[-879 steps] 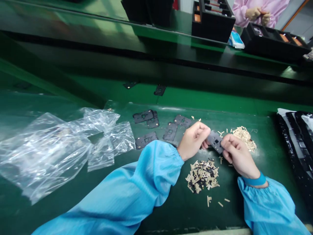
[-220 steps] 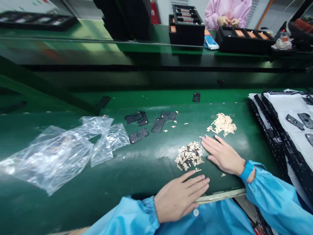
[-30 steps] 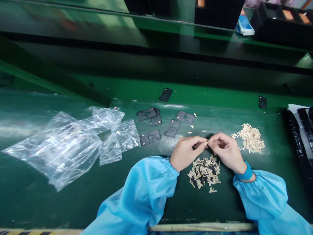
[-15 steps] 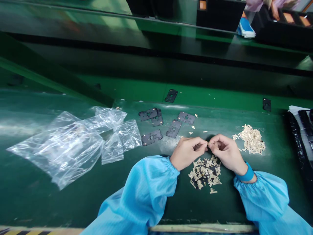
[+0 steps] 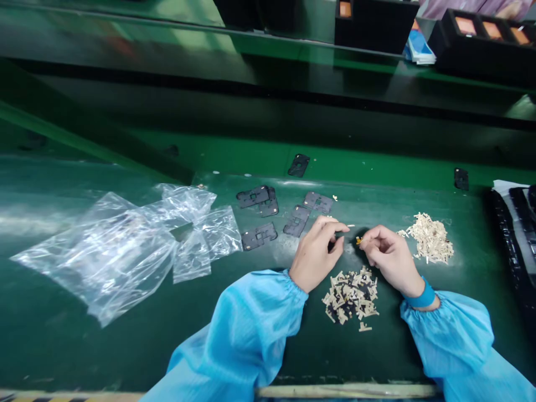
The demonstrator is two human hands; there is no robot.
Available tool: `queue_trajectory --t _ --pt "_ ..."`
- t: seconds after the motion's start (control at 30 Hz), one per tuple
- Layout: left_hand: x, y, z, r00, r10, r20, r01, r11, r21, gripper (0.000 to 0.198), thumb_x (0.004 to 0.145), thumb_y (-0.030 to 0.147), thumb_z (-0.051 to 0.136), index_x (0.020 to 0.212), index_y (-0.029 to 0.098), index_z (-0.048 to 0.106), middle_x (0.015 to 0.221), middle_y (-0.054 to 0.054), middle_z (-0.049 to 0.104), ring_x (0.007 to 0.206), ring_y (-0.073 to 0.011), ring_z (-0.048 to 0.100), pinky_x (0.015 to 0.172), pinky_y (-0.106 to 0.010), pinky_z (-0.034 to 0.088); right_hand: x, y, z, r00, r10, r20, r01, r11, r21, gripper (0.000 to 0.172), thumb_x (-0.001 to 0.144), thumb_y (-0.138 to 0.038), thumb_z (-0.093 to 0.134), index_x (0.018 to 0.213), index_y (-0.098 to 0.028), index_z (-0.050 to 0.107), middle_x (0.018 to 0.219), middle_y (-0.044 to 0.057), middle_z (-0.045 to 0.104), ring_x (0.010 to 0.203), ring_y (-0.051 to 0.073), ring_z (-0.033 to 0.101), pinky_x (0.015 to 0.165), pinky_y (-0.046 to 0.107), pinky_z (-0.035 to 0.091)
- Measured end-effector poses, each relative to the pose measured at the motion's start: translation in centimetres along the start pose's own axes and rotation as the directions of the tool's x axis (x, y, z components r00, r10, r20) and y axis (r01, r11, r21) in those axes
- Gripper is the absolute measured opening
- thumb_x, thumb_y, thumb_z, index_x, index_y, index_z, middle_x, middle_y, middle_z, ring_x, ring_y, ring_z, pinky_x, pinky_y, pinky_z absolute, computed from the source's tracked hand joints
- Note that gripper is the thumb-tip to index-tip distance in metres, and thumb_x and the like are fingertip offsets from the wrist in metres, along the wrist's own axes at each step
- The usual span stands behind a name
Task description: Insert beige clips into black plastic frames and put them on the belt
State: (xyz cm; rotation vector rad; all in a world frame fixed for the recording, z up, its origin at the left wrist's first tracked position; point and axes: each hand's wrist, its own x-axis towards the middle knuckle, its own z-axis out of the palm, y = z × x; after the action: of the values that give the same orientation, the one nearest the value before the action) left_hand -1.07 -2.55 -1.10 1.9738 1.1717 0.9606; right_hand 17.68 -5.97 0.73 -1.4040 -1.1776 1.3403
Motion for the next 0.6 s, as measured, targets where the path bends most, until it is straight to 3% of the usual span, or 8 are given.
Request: queue_trajectory --t 0.13,0.23,0.33,0.4,0.5,0.6 --pt "0.2 0.5 -0.2 0.989 -0.011 0.147 0.026 0.995 -0.100 0.016 0.098 0.019 0.056 0.105 0.021 0.070 0.096 -0.002 0.073 0.086 -0.0141 0.067 0.079 -0.026 0.051 0.0 0.1 0.0 1.000 -0.003 0.007 0.003 0.999 -0.032 0.007 0.078 -0.025 0.066 0.078 -0.019 0.062 0.055 -0.007 0.051 0.046 0.009 0.042 0.048 0.022 0.032" --pt "0.3 0.8 -0.4 0.974 -0.069 0.214 0.103 0.983 -0.152 0.010 0.095 0.019 0.061 0.096 0.021 0.070 0.088 0.001 0.074 0.075 -0.0125 0.065 0.072 -0.025 0.049 -0.1 0.3 0.1 1.000 -0.009 0.021 0.010 0.997 -0.070 0.012 0.082 -0.029 0.067 0.079 -0.019 0.061 0.054 -0.007 0.049 0.047 0.009 0.041 0.047 0.023 0.031" --pt "0.4 1.0 -0.4 0.967 -0.141 0.211 0.179 0.968 -0.175 0.010 0.092 0.020 0.062 0.084 0.019 0.067 0.075 0.003 0.069 0.067 -0.0109 0.060 0.065 -0.023 0.046 -0.3 0.6 0.2 0.999 -0.034 0.026 0.037 0.991 -0.126 0.013 0.086 -0.031 0.066 0.081 -0.020 0.062 0.056 -0.006 0.049 0.048 0.010 0.042 0.047 0.024 0.032" --pt "0.4 1.0 -0.4 0.965 -0.167 0.204 0.205 0.962 -0.180 0.010 0.091 0.020 0.062 0.082 0.019 0.065 0.073 0.004 0.067 0.065 -0.0103 0.058 0.063 -0.023 0.044 -0.6 0.7 0.4 0.991 -0.119 -0.056 0.105 0.972 -0.208 0.011 0.089 -0.030 0.065 0.086 -0.020 0.062 0.063 -0.004 0.054 0.051 0.011 0.046 0.048 0.025 0.035" --pt "0.4 1.0 -0.4 0.963 -0.190 0.189 0.226 0.954 -0.195 0.010 0.090 0.021 0.062 0.081 0.019 0.065 0.072 0.004 0.067 0.064 -0.0099 0.057 0.061 -0.022 0.044 -1.0 0.6 0.7 0.918 -0.359 -0.168 0.262 0.867 -0.423 0.006 0.092 -0.025 0.065 0.089 -0.022 0.061 0.080 0.002 0.060 0.060 0.014 0.052 0.055 0.028 0.043" --pt "0.4 1.0 -0.3 0.964 -0.193 0.185 0.230 0.952 -0.204 0.009 0.090 0.020 0.061 0.082 0.019 0.065 0.071 0.004 0.067 0.063 -0.0097 0.057 0.059 -0.021 0.044 -1.3 0.5 0.8 0.869 -0.494 -0.030 0.394 0.728 -0.561 0.004 0.095 -0.019 0.062 0.095 -0.023 0.064 0.088 0.005 0.065 0.066 0.016 0.056 0.060 0.031 0.048"
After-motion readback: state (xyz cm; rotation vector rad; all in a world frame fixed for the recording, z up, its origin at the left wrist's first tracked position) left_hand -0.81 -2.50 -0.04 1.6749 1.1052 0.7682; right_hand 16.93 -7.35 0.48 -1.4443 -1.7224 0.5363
